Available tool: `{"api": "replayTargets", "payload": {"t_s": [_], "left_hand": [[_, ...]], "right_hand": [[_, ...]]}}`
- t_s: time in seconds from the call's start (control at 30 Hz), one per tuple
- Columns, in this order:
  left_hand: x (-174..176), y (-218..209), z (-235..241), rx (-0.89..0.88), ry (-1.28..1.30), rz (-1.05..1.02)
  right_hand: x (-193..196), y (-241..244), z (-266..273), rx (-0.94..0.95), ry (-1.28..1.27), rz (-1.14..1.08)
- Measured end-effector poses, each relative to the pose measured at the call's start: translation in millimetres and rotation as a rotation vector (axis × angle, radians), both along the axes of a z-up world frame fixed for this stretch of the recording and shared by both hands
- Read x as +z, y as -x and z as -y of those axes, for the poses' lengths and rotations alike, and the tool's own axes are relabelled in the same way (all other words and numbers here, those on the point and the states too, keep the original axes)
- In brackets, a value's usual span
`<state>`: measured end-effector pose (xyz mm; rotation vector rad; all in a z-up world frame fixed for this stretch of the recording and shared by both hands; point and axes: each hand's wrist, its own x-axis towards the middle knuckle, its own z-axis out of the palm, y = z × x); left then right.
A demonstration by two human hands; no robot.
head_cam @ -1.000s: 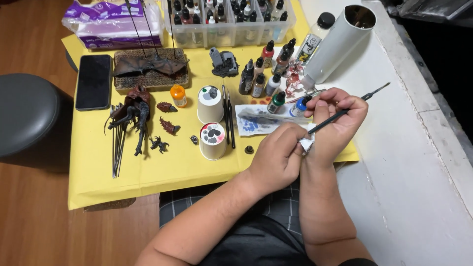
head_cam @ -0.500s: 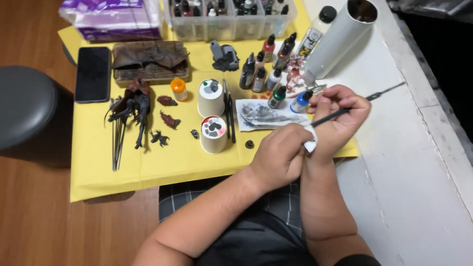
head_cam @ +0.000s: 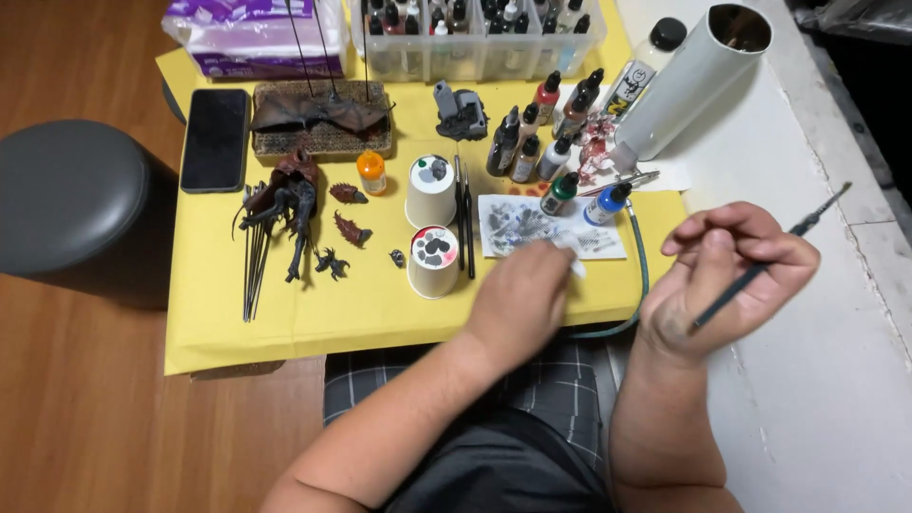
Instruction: Painting fine details on a small miniature figure using a brush and acrylic paints at a hobbyist workstation.
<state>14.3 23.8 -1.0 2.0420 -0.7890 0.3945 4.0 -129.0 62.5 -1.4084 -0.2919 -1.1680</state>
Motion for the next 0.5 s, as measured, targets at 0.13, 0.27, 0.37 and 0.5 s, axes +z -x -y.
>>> {"api": "replayTargets", "payload": {"t_s": [0.13, 0.27, 0.37, 0.5], "left_hand": [[-13, -39, 4, 0.357, -0.240, 0.303], [-35, -74, 28, 0.509, -0.376, 0.313], [-51, -91, 47, 0.546, -0.467, 0.225], [-22, -55, 36, 0.506, -0.409, 0.277]], "right_hand": [[-4, 14, -2, -0.030, -0.042, -0.050], [-14, 18, -3, -0.021, -0.031, -0.058], [-30, 17, 13, -0.001, -0.068, -0.029], [-45, 14, 28, -0.084, 0.005, -0.007]]}}
